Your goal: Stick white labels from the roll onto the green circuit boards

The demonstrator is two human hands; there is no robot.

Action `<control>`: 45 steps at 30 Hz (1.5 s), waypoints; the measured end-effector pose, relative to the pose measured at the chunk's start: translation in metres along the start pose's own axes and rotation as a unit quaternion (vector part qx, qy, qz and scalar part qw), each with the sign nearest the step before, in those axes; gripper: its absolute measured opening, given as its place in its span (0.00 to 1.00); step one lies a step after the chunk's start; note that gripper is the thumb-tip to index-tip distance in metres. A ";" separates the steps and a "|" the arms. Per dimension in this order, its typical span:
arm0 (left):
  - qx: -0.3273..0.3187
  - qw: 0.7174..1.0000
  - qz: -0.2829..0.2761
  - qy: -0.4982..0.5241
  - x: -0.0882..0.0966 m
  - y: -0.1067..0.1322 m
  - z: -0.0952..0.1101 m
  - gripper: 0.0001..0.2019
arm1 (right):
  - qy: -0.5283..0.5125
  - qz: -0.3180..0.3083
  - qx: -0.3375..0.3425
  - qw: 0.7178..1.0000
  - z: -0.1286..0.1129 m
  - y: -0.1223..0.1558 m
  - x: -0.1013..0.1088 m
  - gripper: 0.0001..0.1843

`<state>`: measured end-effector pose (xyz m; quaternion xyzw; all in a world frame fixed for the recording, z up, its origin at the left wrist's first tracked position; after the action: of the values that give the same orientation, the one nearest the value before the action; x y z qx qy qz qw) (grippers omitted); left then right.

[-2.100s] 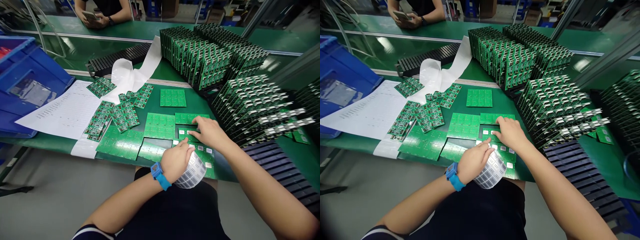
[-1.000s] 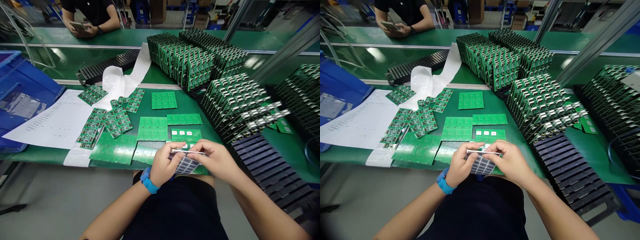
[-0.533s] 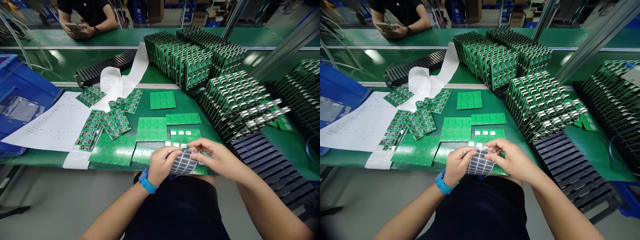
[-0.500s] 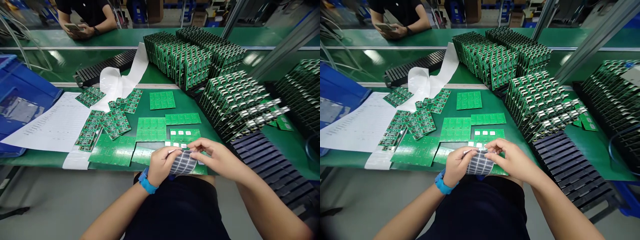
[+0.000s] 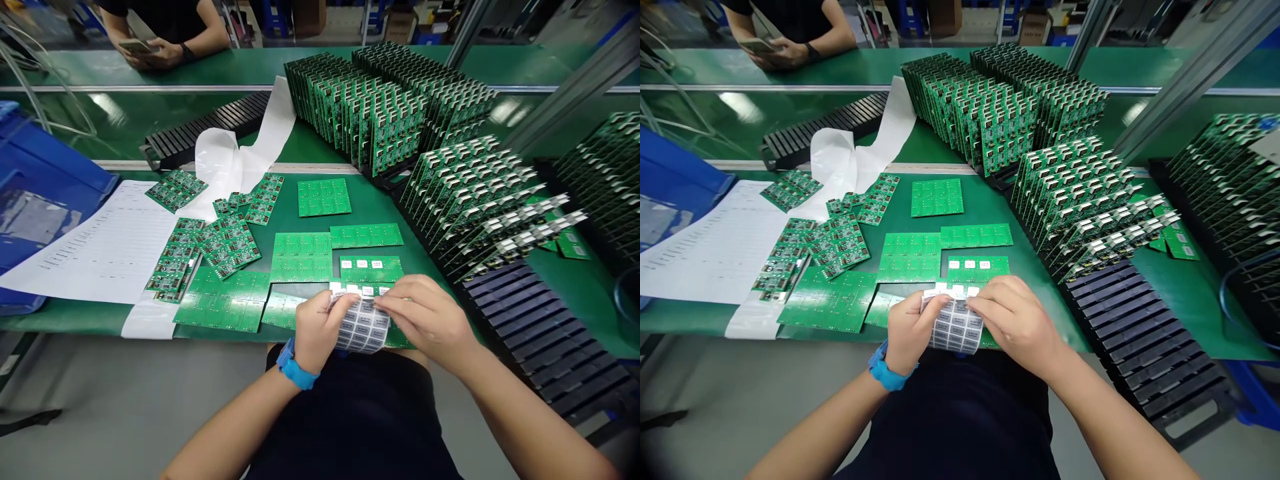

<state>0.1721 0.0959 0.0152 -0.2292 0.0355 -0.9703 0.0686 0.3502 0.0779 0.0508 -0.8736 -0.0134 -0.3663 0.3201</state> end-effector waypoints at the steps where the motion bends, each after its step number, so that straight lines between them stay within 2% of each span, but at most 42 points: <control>1: 0.007 1.000 0.000 -0.005 0.000 0.000 -0.001 0.14 | -0.012 -0.005 -0.003 1.000 0.001 -0.002 0.002 0.13; 3: 0.019 1.000 -0.008 -0.004 0.001 -0.002 -0.002 0.15 | -0.032 -0.013 -0.053 0.998 0.005 -0.008 0.007 0.09; 6: 0.022 0.998 -0.057 -0.008 0.001 -0.006 -0.001 0.17 | -0.005 -0.024 -0.213 0.977 0.026 -0.020 0.013 0.06; 8: -0.007 0.994 -0.105 -0.033 -0.001 -0.009 0.002 0.19 | 0.060 -0.080 -0.301 0.948 0.048 -0.025 0.012 0.08; 10: -0.066 0.985 -0.148 -0.060 -0.003 -0.012 0.007 0.18 | 0.113 -0.154 -0.333 0.923 0.069 -0.028 0.007 0.09; 13: -0.156 0.967 -0.192 -0.054 -0.009 -0.017 0.013 0.11 | 0.132 -0.200 -0.326 0.914 0.089 -0.029 0.000 0.08; 16: -0.197 0.951 -0.229 -0.059 -0.014 -0.022 0.014 0.11 | 0.134 -0.218 -0.314 0.914 0.095 -0.031 -0.002 0.08; 21: -0.210 0.939 -0.247 -0.112 -0.019 -0.025 0.013 0.15 | 0.154 -0.235 -0.303 0.911 0.094 -0.034 -0.003 0.07; 26: -0.212 0.939 -0.244 -0.116 -0.020 -0.024 0.010 0.14 | 0.218 -0.199 -0.302 0.907 0.080 -0.031 -0.005 0.02; 27: -0.212 0.939 -0.244 -0.115 -0.019 -0.023 0.010 0.15 | 0.232 -0.185 -0.296 0.908 0.077 -0.032 -0.004 0.05; 29: -0.211 0.939 -0.244 -0.116 -0.018 -0.024 0.011 0.15 | 0.238 -0.150 -0.279 0.918 0.074 -0.037 0.000 0.12; 32: -0.217 0.940 -0.234 -0.120 -0.022 -0.032 0.016 0.16 | 0.188 -0.099 -0.245 0.946 0.080 -0.054 0.002 0.15; 34: -0.237 0.935 -0.229 -0.132 -0.031 -0.043 0.021 0.18 | 0.156 -0.078 -0.222 0.959 0.089 -0.069 0.001 0.18; 37: -0.278 0.911 -0.248 -0.177 -0.049 -0.063 0.026 0.21 | 0.128 -0.058 -0.207 0.968 0.100 -0.082 -0.001 0.19; 40: -0.280 0.890 -0.294 -0.207 -0.057 -0.073 0.024 0.20 | 0.083 -0.060 -0.233 0.967 0.102 -0.078 0.001 0.19; 45: -0.263 0.890 -0.318 -0.195 -0.038 -0.060 0.015 0.17 | 0.056 -0.117 -0.254 0.958 0.098 -0.053 0.004 0.19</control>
<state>0.2054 0.1603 0.0180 -0.4222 0.2007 -0.8312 -0.3010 0.4013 0.1743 0.0310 -0.8964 -0.0038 -0.4411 0.0424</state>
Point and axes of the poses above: each hand's wrist, its own y-axis away from the middle knuckle, its own x-axis out of the back of the hand, z = x × y, the point moved 1 cm from there along -y, towards the middle knuckle, and after that the axes turned 10 degrees about z, right-handed, at the moved point
